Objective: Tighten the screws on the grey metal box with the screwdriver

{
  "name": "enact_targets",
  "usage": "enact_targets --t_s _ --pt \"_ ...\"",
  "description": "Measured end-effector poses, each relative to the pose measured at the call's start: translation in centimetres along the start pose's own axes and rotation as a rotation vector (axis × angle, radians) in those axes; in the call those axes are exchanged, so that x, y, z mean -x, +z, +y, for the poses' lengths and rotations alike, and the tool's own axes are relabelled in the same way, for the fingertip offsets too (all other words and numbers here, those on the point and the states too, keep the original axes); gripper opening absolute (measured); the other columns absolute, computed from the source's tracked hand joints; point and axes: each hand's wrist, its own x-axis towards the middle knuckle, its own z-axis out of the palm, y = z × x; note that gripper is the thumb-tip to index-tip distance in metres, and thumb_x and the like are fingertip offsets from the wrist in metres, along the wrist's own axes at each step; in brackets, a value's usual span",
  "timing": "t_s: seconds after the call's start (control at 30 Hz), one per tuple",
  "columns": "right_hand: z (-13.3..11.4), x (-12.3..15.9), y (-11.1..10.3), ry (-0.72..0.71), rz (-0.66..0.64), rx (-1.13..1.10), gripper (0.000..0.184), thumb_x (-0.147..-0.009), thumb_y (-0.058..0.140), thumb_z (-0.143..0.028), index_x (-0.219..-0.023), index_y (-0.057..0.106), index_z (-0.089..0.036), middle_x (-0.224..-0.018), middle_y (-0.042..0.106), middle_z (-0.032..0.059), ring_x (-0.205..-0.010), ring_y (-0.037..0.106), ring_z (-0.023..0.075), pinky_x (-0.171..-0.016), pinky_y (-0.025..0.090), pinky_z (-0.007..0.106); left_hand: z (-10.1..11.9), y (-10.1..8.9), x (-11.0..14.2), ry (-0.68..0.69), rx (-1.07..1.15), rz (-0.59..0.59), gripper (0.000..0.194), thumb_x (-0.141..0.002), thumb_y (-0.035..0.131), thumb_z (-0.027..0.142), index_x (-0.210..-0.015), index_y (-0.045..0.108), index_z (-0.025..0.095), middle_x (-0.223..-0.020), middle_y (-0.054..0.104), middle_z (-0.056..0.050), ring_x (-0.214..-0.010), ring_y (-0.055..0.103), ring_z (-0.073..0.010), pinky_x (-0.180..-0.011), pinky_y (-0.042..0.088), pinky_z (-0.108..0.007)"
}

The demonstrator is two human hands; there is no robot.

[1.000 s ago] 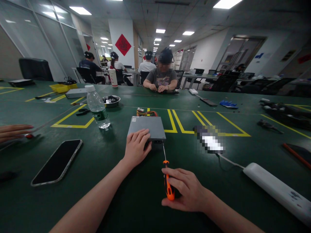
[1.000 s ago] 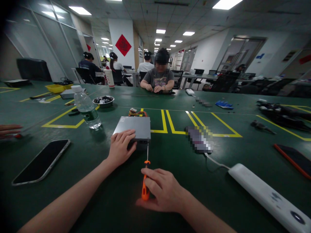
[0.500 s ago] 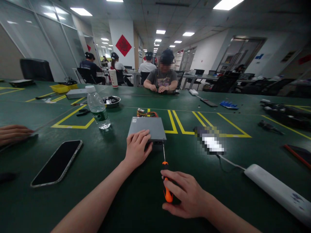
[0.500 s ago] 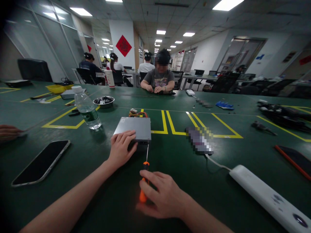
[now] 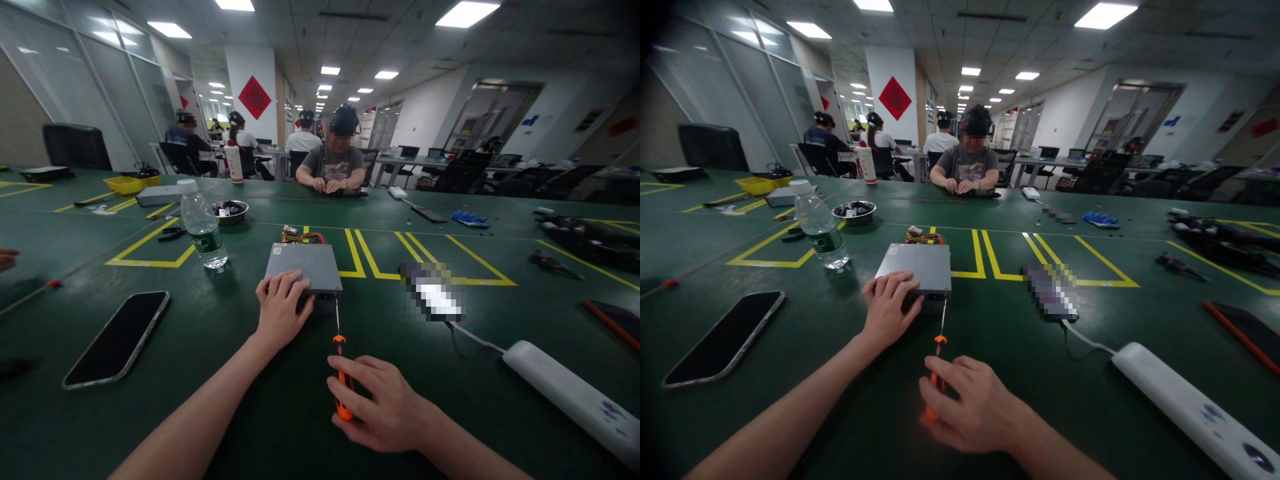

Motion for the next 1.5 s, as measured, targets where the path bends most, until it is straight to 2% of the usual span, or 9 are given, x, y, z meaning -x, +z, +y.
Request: enact_targets --t_s 0.23,0.43,0.67,0.83,0.97,1.07,1.17,1.27,1.5 --pt "0.08 0.18 0.30 0.033 0.130 -0.001 0.022 -0.084 0.052 -0.035 -0.091 0.048 -0.014 -0.093 0.066 0.0141 -0.069 0.064 0.0141 -0.062 0.051 0.026 -0.14 0.04 0.01 -0.015 0.004 -0.007 0.025 -0.081 0.052 0.033 -0.103 0.052 0.023 -0.117 0.058 -0.005 -0.110 0.049 -0.0232 -0.090 0.026 -0.043" --pt "0.12 -0.07 -0.07 -0.009 0.031 -0.012 0.028 -0.082 0.047 -0.028 -0.104 0.051 -0.011 -0.100 0.064 0.0160 -0.077 0.064 0.0159 -0.064 0.051 0.027 -0.23 0.08 -0.06 -0.018 0.006 -0.011 0.024 -0.081 0.052 0.033 -0.102 0.051 0.023 -0.118 0.058 -0.006 -0.110 0.049 -0.0229 -0.089 0.026 -0.043" --pt "0.15 0.22 0.57 0.031 0.128 0.016 0.024 -0.083 0.053 -0.037 -0.088 0.049 -0.014 -0.092 0.067 0.0147 -0.075 0.065 0.0151 -0.065 0.051 0.025 -0.15 -0.02 -0.11 -0.008 0.004 -0.005 0.023 -0.081 0.051 0.032 -0.101 0.051 0.023 -0.116 0.059 -0.006 -0.109 0.050 -0.0234 -0.088 0.026 -0.043" --pt "0.14 0.38 0.77 0.053 0.064 0.004 0.033 -0.082 0.053 -0.042 -0.097 0.051 -0.013 -0.100 0.065 0.0150 -0.080 0.065 0.0161 -0.066 0.051 0.025 -0.14 0.01 -0.09 -0.004 0.001 -0.002 0.023 -0.080 0.052 0.032 -0.102 0.051 0.024 -0.116 0.059 -0.006 -0.108 0.050 -0.0243 -0.088 0.026 -0.044" --pt "-0.08 0.28 0.41 0.008 0.009 0.026 0.020 -0.082 0.057 -0.030 -0.097 0.056 -0.017 -0.105 0.064 0.0117 -0.065 0.062 0.0104 -0.057 0.048 0.022 -0.18 0.08 -0.09 0.000 0.000 0.002 0.023 -0.080 0.052 0.032 -0.101 0.051 0.024 -0.116 0.059 -0.006 -0.109 0.049 -0.0245 -0.088 0.027 -0.044" --pt "-0.17 0.24 0.26 -0.014 0.045 0.018 0.017 -0.081 0.059 -0.028 -0.092 0.056 -0.016 -0.096 0.066 0.0102 -0.062 0.061 0.0096 -0.056 0.047 0.021 -0.16 0.09 -0.11 -0.006 -0.004 0.000 0.022 -0.081 0.051 0.033 -0.101 0.051 0.024 -0.116 0.059 -0.006 -0.108 0.049 -0.0240 -0.088 0.027 -0.043" --pt "-0.18 0.23 0.16 0.016 0.103 -0.005 0.024 -0.082 0.055 -0.033 -0.094 0.053 -0.013 -0.092 0.065 0.0122 -0.075 0.064 0.0145 -0.062 0.051 0.024 -0.14 0.08 -0.11 -0.005 -0.003 -0.001 0.023 -0.080 0.052 0.033 -0.101 0.051 0.024 -0.115 0.059 -0.005 -0.108 0.050 -0.0239 -0.088 0.026 -0.043" --pt "-0.15 0.22 0.06 0.026 0.129 -0.044 0.024 -0.081 0.048 -0.025 -0.100 0.050 -0.010 -0.093 0.064 0.0142 -0.088 0.062 0.0170 -0.067 0.052 0.024 -0.18 0.08 -0.10 -0.007 0.005 0.000 0.023 -0.080 0.053 0.032 -0.101 0.052 0.025 -0.115 0.060 -0.005 -0.107 0.050 -0.0241 -0.088 0.027 -0.043" --pt "0.02 0.31 0.17 0.002 0.217 0.053 0.023 -0.080 0.057 -0.032 -0.091 0.050 -0.013 -0.088 0.065 0.0126 -0.076 0.063 0.0148 -0.062 0.052 0.025 -0.20 0.01 -0.15 0.000 0.000 -0.011 0.023 -0.080 0.052 0.033 -0.102 0.052 0.024 -0.116 0.059 -0.006 -0.108 0.049 -0.0246 -0.087 0.026 -0.044"
